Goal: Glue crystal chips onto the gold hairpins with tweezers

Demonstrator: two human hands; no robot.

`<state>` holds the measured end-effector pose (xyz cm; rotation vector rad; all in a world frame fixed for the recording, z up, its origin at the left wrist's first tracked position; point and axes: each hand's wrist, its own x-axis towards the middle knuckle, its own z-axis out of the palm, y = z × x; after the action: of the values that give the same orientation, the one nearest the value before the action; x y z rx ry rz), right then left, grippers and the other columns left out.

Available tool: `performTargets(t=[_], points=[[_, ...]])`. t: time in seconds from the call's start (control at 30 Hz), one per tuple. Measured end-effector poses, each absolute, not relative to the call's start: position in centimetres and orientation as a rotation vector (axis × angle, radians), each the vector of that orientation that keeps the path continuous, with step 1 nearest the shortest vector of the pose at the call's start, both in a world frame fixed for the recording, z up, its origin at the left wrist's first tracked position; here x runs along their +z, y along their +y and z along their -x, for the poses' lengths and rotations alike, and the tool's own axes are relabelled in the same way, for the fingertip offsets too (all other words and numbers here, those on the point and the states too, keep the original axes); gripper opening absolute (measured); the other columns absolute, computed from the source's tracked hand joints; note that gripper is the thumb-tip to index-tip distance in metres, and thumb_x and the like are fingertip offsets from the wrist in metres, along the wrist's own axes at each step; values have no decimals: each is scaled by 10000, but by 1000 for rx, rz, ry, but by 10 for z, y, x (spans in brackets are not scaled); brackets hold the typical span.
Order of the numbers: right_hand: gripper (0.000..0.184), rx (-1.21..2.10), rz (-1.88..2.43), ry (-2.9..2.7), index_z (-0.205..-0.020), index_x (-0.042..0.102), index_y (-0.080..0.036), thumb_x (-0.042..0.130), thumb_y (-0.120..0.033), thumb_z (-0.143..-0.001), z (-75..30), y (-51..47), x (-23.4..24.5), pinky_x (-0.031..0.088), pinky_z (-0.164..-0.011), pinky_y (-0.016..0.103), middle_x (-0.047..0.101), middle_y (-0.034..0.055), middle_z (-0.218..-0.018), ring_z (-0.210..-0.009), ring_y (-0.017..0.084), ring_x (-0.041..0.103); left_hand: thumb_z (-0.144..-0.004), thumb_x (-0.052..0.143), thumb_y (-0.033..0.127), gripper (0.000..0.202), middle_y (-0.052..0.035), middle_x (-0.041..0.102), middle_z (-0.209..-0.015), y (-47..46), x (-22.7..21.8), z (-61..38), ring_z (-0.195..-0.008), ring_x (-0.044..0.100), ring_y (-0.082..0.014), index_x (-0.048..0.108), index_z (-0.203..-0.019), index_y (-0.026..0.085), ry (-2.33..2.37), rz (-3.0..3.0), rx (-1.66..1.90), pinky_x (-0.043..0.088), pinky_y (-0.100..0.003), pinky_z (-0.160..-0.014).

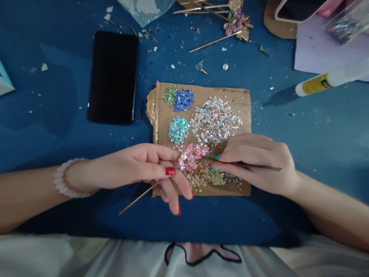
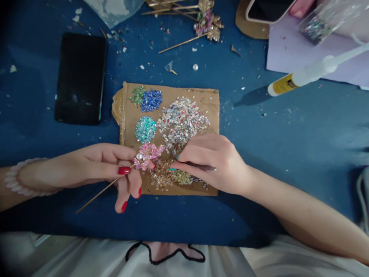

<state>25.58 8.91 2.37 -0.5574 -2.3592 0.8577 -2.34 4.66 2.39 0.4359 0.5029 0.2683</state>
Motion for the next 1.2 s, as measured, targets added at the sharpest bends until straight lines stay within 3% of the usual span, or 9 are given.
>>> performTargets(t=[0.23, 0.57, 1.2], points=[[197, 874, 573, -2357, -811, 601, -188, 779, -114, -849, -256, 89, 25, 481, -588, 256, 606, -23, -660, -611, 114, 597, -1033, 562, 220, 180, -31, 805, -1065, 46, 24, 25, -857, 805, -135, 729, -1068, 165, 496, -456, 264, 607, -157, -785], [193, 854, 569, -2361, -824, 596, -198, 771, -127, -864, -256, 89, 24, 493, -601, 251, 604, -34, -669, -622, 108, 596, -1036, 551, 265, 203, -112, 784, -1164, 47, 23, 25, -884, 802, -160, 693, -1099, 134, 536, -521, 228, 594, -188, -787], [189, 834, 590, -2360, -839, 593, -208, 763, -135, -875, -256, 88, 26, 491, -600, 234, 592, -48, -656, -600, 97, 579, -1039, 538, 281, 231, -138, 773, -1185, 47, 24, 24, -888, 799, -175, 680, -1120, 117, 541, -553, 210, 584, -212, -769]])
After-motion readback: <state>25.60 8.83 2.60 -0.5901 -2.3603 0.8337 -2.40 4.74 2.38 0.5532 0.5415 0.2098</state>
